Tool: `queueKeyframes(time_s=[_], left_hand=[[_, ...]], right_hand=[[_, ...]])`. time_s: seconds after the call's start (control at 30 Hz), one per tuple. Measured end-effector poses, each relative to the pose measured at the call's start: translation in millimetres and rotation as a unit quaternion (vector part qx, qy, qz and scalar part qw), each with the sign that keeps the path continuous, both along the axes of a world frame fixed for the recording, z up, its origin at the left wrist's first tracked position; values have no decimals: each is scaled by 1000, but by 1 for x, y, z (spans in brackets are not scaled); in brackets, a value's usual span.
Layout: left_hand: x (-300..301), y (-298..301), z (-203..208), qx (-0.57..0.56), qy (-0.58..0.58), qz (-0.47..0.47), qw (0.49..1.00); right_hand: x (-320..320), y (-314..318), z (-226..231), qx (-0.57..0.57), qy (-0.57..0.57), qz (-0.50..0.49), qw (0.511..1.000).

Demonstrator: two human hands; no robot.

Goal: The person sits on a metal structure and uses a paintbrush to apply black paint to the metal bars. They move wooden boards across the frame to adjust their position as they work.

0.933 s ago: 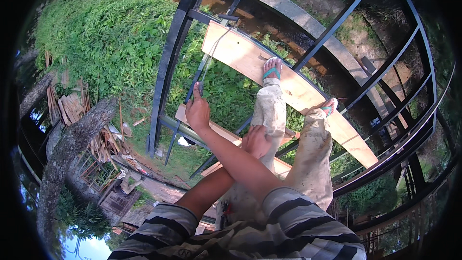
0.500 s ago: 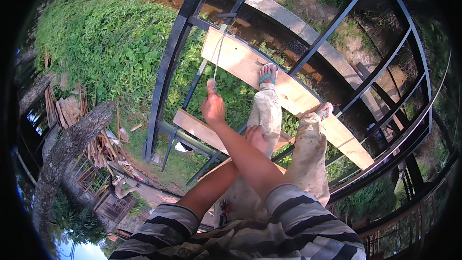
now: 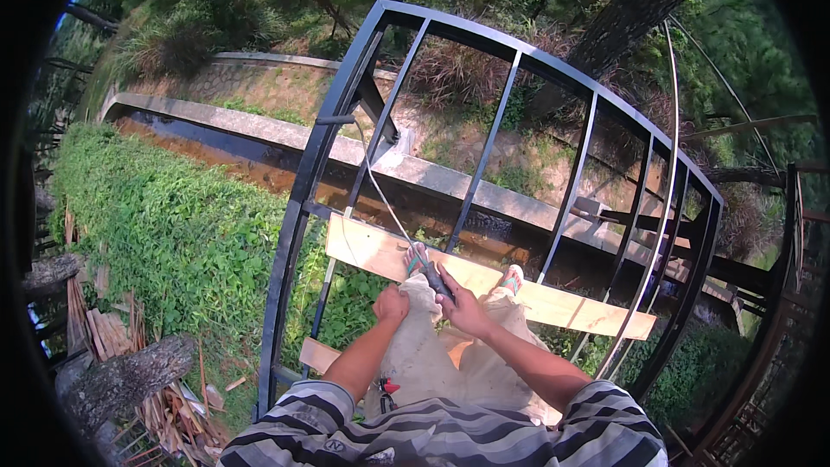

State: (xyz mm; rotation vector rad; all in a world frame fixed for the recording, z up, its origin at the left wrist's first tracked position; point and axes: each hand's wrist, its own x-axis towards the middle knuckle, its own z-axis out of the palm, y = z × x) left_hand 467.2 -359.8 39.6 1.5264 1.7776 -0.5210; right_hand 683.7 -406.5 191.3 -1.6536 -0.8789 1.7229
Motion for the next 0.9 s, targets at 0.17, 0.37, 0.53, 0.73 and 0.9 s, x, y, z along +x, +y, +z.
queueKeyframes(time_s=[0.17,0.37,0.53,0.73,0.9], left_hand=[[18,31,44,-93,15,-158,983],[-10,76,54,-3,-128,-192,973],[0,118,85,-168,-153,-117,967],[71,165,157,-171,-149,-183,956],[150,165,188,-159,-200,-153,955]], right_hand=[[64,-88,102,-102,-29,-65,992],[67,-155,134,-29,-126,-248,960],[78,-194,143,-17,-160,-435,886],[72,-283,108,-37,-265,-571,776],[83,-365,121,-91,-225,-677,695]])
